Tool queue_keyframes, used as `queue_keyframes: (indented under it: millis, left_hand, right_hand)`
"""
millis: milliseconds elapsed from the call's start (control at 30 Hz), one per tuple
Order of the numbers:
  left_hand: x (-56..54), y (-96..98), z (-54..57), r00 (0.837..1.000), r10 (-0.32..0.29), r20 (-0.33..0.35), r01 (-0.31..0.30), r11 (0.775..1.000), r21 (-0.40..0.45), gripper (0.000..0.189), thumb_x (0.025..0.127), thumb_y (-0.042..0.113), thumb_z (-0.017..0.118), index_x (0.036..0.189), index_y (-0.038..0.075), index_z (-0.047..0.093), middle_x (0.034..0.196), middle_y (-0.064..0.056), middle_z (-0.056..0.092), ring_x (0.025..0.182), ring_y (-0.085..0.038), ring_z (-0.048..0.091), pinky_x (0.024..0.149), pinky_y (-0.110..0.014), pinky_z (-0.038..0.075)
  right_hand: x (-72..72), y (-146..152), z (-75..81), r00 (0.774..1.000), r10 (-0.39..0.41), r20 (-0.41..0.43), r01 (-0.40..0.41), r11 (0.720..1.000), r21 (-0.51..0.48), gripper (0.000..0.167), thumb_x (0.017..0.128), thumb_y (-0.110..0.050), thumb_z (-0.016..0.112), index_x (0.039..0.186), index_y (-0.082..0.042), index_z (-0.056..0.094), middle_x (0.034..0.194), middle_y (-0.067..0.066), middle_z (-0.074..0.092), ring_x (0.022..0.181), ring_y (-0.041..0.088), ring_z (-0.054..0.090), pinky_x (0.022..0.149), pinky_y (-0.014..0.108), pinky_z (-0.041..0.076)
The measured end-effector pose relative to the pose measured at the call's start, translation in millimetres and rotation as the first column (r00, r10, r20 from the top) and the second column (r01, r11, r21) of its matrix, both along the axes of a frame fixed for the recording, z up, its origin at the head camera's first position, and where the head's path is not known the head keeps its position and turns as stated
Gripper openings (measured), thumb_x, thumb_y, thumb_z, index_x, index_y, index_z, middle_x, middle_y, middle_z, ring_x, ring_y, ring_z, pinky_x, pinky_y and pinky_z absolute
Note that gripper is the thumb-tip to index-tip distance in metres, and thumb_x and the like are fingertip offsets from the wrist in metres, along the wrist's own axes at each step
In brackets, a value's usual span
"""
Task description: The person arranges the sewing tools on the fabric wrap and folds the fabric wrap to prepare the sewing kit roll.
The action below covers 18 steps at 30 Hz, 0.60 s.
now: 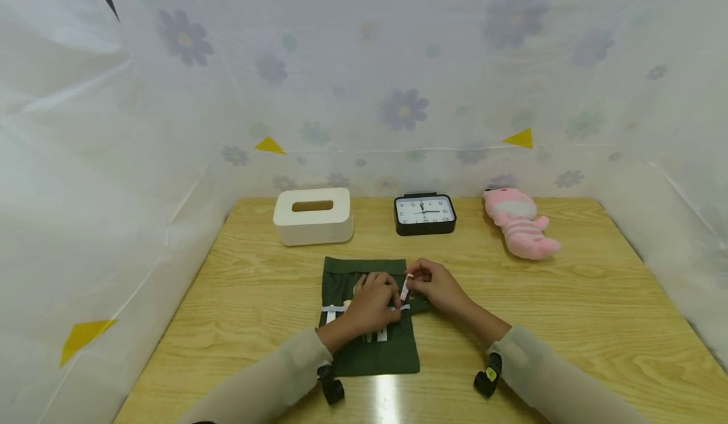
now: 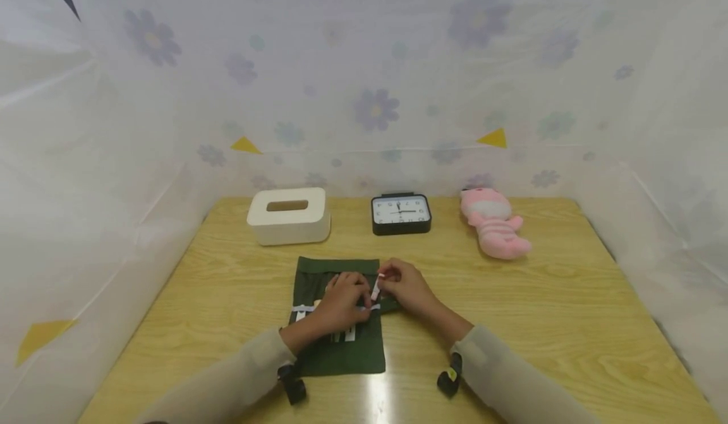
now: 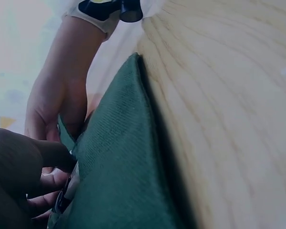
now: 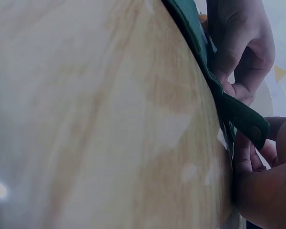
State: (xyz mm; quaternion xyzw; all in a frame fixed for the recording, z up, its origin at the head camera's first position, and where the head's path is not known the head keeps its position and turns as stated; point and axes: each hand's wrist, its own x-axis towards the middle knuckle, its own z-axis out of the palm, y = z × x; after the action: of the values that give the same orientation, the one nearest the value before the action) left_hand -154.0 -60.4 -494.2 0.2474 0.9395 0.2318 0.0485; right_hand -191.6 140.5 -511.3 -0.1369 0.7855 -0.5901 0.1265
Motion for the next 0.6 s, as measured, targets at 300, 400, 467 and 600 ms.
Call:
queue_keyframes:
  millis: [300,400,467,600]
  left_hand:
    - [-2.0,-1.2,-0.7,0.998,-0.053,-0.016,0.052,0.998,-0.017,0.011,0.090,0.018,0.079,0.083,0.021,0.071,0.116,0.003,0.058,0.109,-0.017,0.052,0.096,-0.039,0.047]
    - [-4.3,-2.1,-0.7,0.998,-0.064,0.005,0.064,0.998,-0.002,0.011,0.089,0.018,0.079,0.083,0.021,0.071,0.113,0.004,0.055,0.107,-0.015,0.049,0.090,-0.036,0.045]
    - [-5.6,-2.6,-0.6,0.998,-0.062,0.029,0.062,0.998,0.014,0.012,0.089,0.018,0.080,0.081,0.021,0.071,0.113,0.004,0.054,0.108,-0.016,0.047,0.092,-0.038,0.043]
    - [-7.0,-2.5,-2.4,0.997,-0.056,0.053,0.055,0.998,0.033,0.014,0.088,0.018,0.079,0.080,0.022,0.069,0.116,0.004,0.054,0.110,-0.016,0.045,0.095,-0.040,0.041]
  right_hand:
    - [0.8,1.2,-0.6,1.000,-0.006,-0.005,0.006,1.000,0.018,0.016,0.098,-0.001,0.068,0.112,0.003,0.064,0.098,0.013,0.067,0.085,0.019,0.066,0.071,0.030,0.058]
    - [0.5,0.8,-0.9,1.000,-0.007,-0.005,0.007,1.000,0.019,0.016,0.098,-0.001,0.068,0.113,0.003,0.064,0.098,0.013,0.067,0.085,0.019,0.066,0.071,0.031,0.058]
    - [-0.1,0.5,-1.1,1.000,-0.005,0.000,0.005,1.000,0.019,0.016,0.098,0.000,0.068,0.113,0.003,0.064,0.098,0.013,0.067,0.086,0.020,0.066,0.071,0.030,0.058]
    - [-1.2,0.2,-0.6,1.000,-0.008,0.006,0.007,1.000,0.015,0.016,0.097,0.000,0.068,0.113,0.003,0.064,0.098,0.012,0.067,0.085,0.018,0.066,0.071,0.030,0.057]
